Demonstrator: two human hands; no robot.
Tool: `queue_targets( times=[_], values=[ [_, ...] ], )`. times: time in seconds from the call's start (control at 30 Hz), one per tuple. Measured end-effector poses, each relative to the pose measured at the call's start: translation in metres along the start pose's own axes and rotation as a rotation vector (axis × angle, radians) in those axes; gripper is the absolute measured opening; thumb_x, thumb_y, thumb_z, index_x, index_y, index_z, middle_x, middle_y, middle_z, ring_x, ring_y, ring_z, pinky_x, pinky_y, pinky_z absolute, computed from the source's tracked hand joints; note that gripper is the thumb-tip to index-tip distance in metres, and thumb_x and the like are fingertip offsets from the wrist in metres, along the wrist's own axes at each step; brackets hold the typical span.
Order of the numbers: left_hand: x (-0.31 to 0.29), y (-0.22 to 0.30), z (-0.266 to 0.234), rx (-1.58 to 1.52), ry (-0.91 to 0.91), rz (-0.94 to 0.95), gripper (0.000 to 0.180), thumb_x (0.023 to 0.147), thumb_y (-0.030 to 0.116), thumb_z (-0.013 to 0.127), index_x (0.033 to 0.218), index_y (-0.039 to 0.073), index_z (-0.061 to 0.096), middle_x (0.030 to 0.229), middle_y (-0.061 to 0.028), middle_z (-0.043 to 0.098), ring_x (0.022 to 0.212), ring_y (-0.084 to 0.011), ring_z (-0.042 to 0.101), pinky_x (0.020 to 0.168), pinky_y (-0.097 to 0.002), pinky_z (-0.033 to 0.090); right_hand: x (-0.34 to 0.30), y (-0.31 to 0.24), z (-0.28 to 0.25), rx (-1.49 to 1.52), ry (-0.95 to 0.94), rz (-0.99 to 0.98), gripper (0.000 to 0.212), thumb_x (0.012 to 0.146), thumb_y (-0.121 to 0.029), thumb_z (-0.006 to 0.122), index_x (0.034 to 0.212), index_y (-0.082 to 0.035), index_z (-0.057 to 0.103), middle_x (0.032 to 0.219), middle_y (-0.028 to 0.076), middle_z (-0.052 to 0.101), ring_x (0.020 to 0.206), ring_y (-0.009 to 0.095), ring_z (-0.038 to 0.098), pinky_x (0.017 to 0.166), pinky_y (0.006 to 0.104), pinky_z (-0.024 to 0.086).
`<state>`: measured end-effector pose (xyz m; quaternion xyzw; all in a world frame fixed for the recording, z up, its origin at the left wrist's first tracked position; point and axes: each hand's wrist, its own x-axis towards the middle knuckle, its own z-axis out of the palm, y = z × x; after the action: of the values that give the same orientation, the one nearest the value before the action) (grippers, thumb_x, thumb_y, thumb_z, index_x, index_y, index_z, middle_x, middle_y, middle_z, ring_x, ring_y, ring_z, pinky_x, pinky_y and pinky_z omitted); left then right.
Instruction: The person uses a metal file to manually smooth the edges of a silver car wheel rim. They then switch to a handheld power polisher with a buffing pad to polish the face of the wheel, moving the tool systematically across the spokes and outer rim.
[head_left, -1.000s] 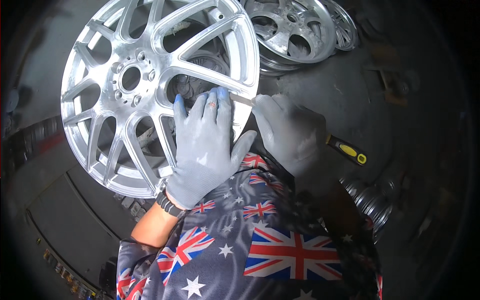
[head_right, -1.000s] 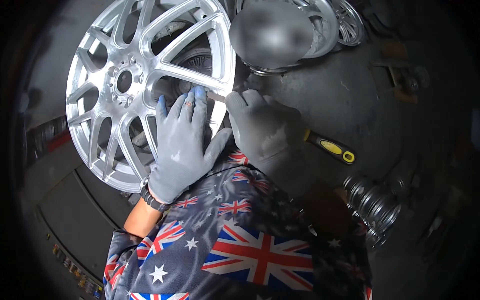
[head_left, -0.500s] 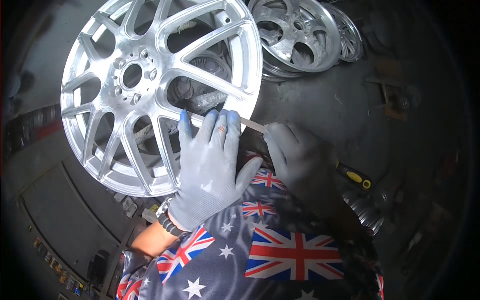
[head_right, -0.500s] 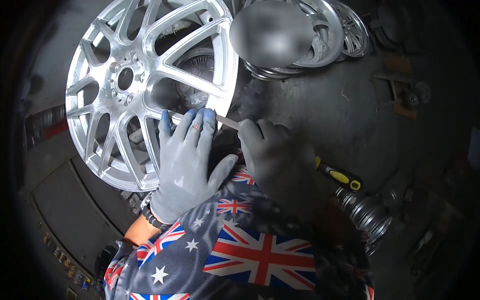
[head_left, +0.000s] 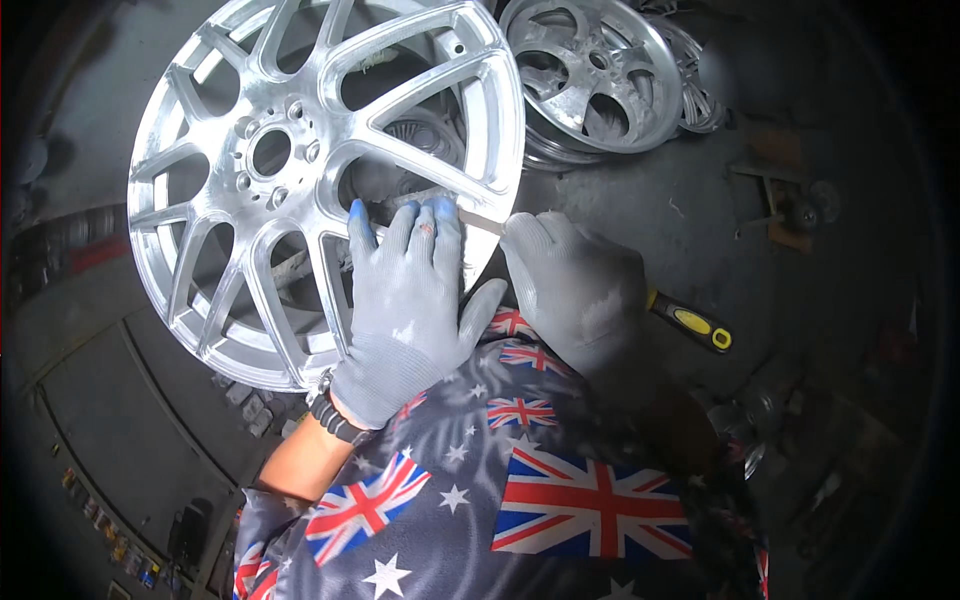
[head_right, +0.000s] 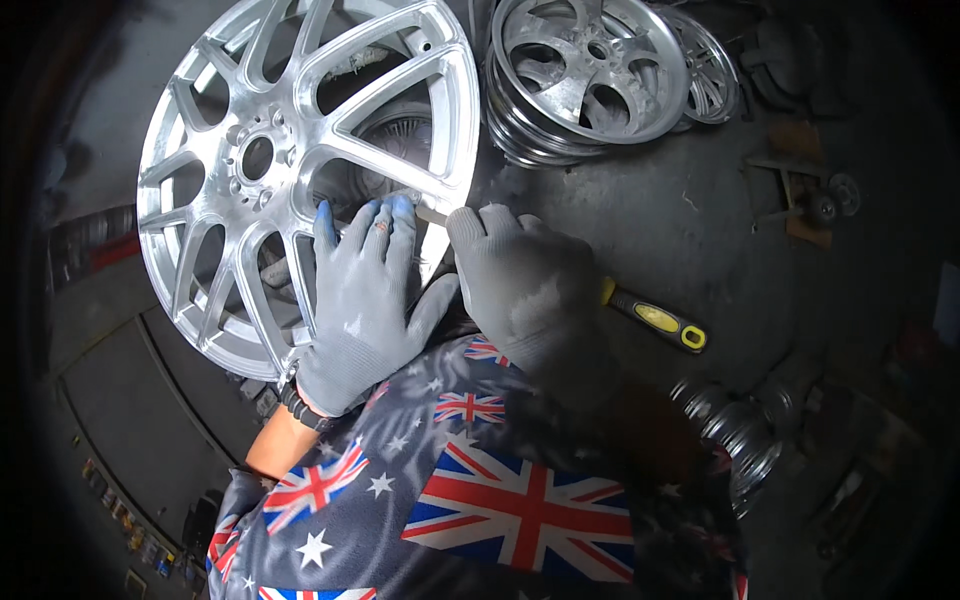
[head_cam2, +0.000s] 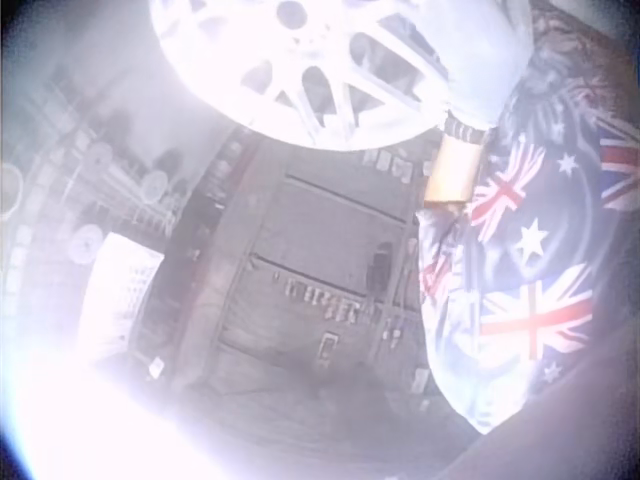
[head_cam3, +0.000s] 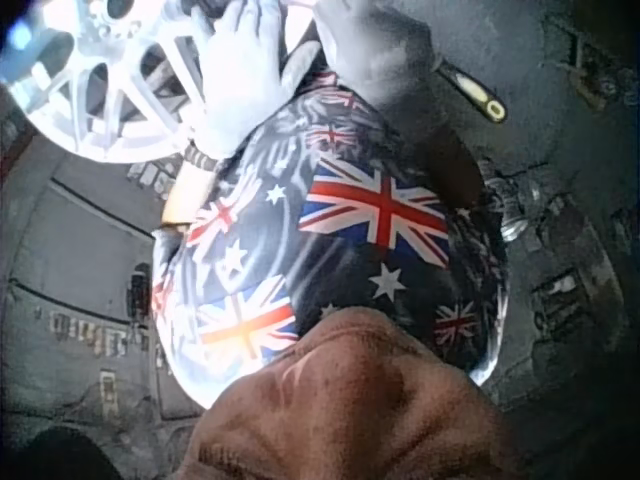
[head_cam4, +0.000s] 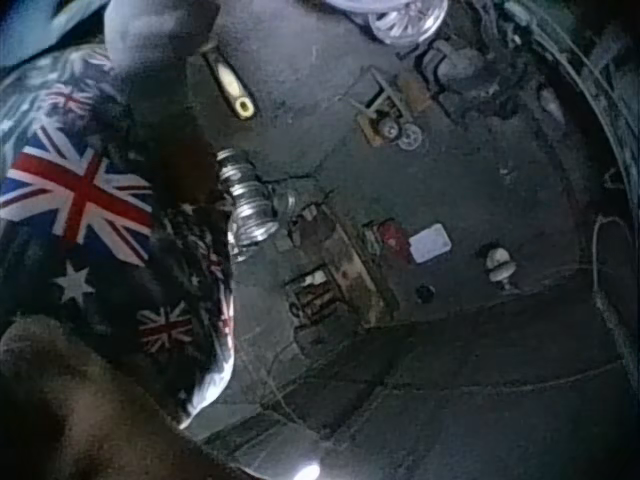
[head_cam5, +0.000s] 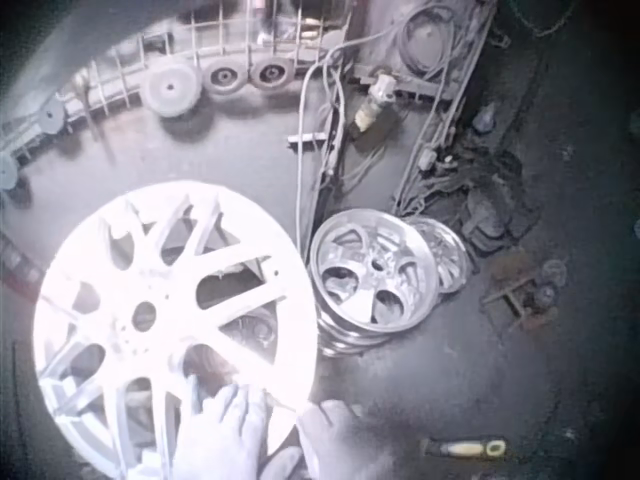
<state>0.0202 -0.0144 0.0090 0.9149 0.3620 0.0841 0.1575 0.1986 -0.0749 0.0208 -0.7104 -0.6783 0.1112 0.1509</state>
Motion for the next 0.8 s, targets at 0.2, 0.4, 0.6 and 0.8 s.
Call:
queue_targets(
  times=[0.2, 0.4, 0.6, 0.8],
  values=[
    [-0.012, 0.012, -0.007, -0.042, -0.025, 0.049, 0.079, 0.089, 0.041, 0.074, 0.14, -0.015, 0.051, 0.132, -0.0325, 0.061, 0.127, -0.0476, 0.055, 0.118, -0.0688, 0.026, -0.022, -0.001, -0.013, 0.022, -0.009, 0.017, 0.008, 0.097, -0.018, 0.07, 0.099, -0.012, 0.065, 0.084, 0.009, 0.064, 0.077, 0.031, 0.069, 0.063, 0.0419, 0.054],
    [-0.002, 0.0, -0.001, -0.032, 0.013, 0.011, 0.08, 0.089, 0.041, 0.074, 0.14, -0.016, 0.051, 0.132, -0.0335, 0.06, 0.128, -0.0489, 0.054, 0.118, -0.0692, 0.025, -0.004, -0.001, -0.004, -0.006, 0.006, 0.001, 0.007, 0.098, -0.019, 0.068, 0.1, -0.013, 0.066, 0.085, 0.007, 0.065, 0.074, 0.031, 0.069, 0.063, 0.0429, 0.055],
    [-0.004, 0.003, 0.001, -0.039, 0.026, 0.034, 0.079, 0.089, 0.041, 0.073, 0.14, -0.015, 0.051, 0.131, -0.0326, 0.061, 0.129, -0.0482, 0.054, 0.118, -0.069, 0.025, -0.009, -0.003, -0.005, -0.049, 0.042, 0.0, 0.006, 0.095, -0.012, 0.07, 0.095, -0.012, 0.065, 0.082, 0.007, 0.063, 0.073, 0.03, 0.069, 0.061, 0.0415, 0.055],
    [-0.009, 0.009, -0.012, -0.075, -0.033, 0.046, 0.076, 0.089, 0.041, 0.073, 0.137, -0.014, 0.055, 0.133, -0.0321, 0.061, 0.129, -0.0471, 0.054, 0.117, -0.0693, 0.026, -0.02, -0.004, -0.013, -0.034, 0.043, -0.022, 0.009, 0.093, -0.012, 0.072, 0.093, -0.012, 0.064, 0.081, 0.007, 0.063, 0.074, 0.03, 0.069, 0.061, 0.04, 0.055]
  ],
)
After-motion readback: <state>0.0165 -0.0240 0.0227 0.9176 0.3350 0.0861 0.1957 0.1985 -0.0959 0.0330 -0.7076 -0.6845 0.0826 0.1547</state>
